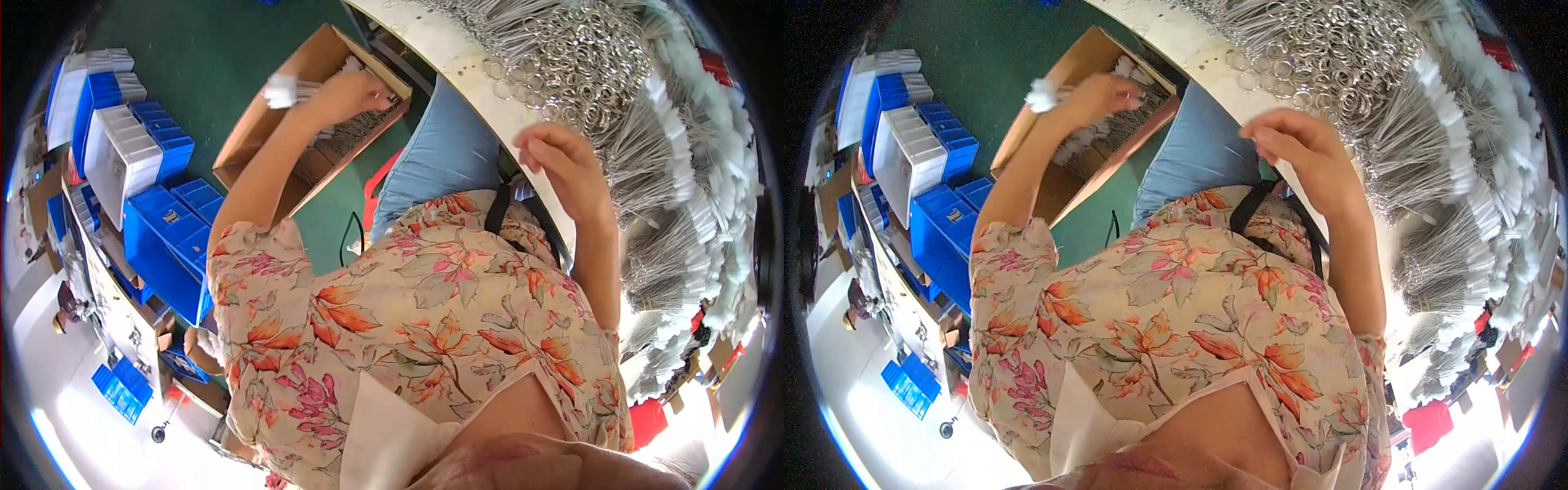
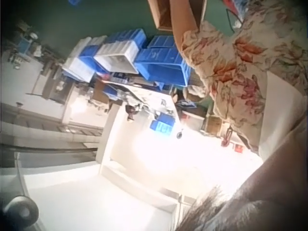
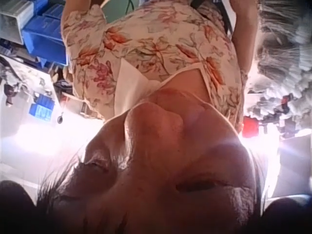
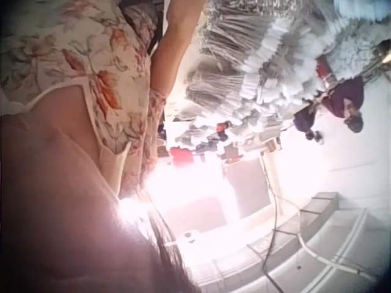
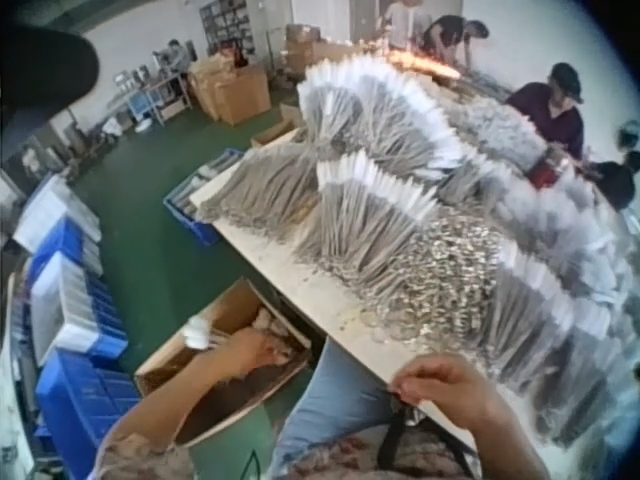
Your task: Attach metal rings to the handle loop of small white cleaning brushes.
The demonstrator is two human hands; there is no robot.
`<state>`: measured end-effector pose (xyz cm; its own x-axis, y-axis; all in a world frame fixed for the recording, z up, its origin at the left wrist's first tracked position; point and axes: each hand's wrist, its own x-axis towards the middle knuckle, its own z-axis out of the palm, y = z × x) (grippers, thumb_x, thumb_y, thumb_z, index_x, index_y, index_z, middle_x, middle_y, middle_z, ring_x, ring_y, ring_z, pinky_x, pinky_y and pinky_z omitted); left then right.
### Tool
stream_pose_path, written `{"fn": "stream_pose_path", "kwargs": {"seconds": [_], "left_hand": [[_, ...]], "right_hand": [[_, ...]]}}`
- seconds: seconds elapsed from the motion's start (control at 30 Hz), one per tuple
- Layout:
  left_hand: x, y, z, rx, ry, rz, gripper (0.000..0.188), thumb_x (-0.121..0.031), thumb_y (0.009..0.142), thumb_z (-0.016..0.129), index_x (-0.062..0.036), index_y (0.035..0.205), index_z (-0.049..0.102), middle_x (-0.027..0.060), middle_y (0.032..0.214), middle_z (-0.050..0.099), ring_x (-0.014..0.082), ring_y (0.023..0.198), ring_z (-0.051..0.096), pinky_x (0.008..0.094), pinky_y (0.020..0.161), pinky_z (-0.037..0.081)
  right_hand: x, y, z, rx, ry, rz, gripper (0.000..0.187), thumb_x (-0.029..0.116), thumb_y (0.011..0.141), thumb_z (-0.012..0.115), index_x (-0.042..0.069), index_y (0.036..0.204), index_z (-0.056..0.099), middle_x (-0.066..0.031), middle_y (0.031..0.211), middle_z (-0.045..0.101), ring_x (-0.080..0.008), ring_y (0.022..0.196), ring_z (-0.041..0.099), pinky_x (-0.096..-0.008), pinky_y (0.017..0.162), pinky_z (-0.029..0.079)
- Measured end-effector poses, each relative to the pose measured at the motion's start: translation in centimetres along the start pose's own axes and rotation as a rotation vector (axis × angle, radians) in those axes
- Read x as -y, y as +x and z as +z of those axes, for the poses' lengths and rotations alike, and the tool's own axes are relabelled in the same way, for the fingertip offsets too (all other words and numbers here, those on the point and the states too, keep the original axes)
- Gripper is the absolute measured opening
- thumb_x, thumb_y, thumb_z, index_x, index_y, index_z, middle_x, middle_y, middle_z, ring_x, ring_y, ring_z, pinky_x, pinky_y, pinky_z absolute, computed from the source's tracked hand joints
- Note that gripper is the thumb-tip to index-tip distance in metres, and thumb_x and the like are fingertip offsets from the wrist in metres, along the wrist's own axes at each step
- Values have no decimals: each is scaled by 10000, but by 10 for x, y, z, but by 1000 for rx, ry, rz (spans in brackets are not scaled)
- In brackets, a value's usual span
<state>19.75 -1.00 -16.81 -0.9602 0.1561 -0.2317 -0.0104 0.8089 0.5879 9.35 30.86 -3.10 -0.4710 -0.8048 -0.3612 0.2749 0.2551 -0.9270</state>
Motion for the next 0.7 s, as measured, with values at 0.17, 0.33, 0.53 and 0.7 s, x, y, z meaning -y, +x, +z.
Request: {"fn": "stream_pose_path", "kwargs": {"seconds": [0.17,0.33,0.53,0.7], "left_hand": [[113,-87,120,436,247,-295,299,-350,803,570,-64,818,655,173,824,628,347,785,604,431,692,480],[142,-204,216,60,679,-813,296,-270,852,453,-83,933,667,163,855,645,304,886,619,400,789,485],[144,-171,157,-555,-214,-1050,210,-188,842,526,-67,974,638,132,860,661,226,856,631,342,775,487],[18,5,-74,-1228,-246,-220,219,-60,892,508,47,1081,545,101,966,607,151,791,577,262,737,483]], "right_hand": [[-31,-15,-15,-185,255,72,174,118,861,536,-26,931,604,-14,712,527,-90,681,456,-227,669,379],[-31,-26,-19,-276,375,54,168,116,865,533,-25,927,601,-14,718,526,-93,676,462,-224,658,377],[-14,-34,-26,-244,400,-22,163,124,856,550,-10,930,606,-13,766,571,-84,705,491,-223,670,391],[26,-60,-64,-308,181,-105,156,128,856,569,2,929,623,-9,849,608,-62,736,497,-215,688,413]]}}
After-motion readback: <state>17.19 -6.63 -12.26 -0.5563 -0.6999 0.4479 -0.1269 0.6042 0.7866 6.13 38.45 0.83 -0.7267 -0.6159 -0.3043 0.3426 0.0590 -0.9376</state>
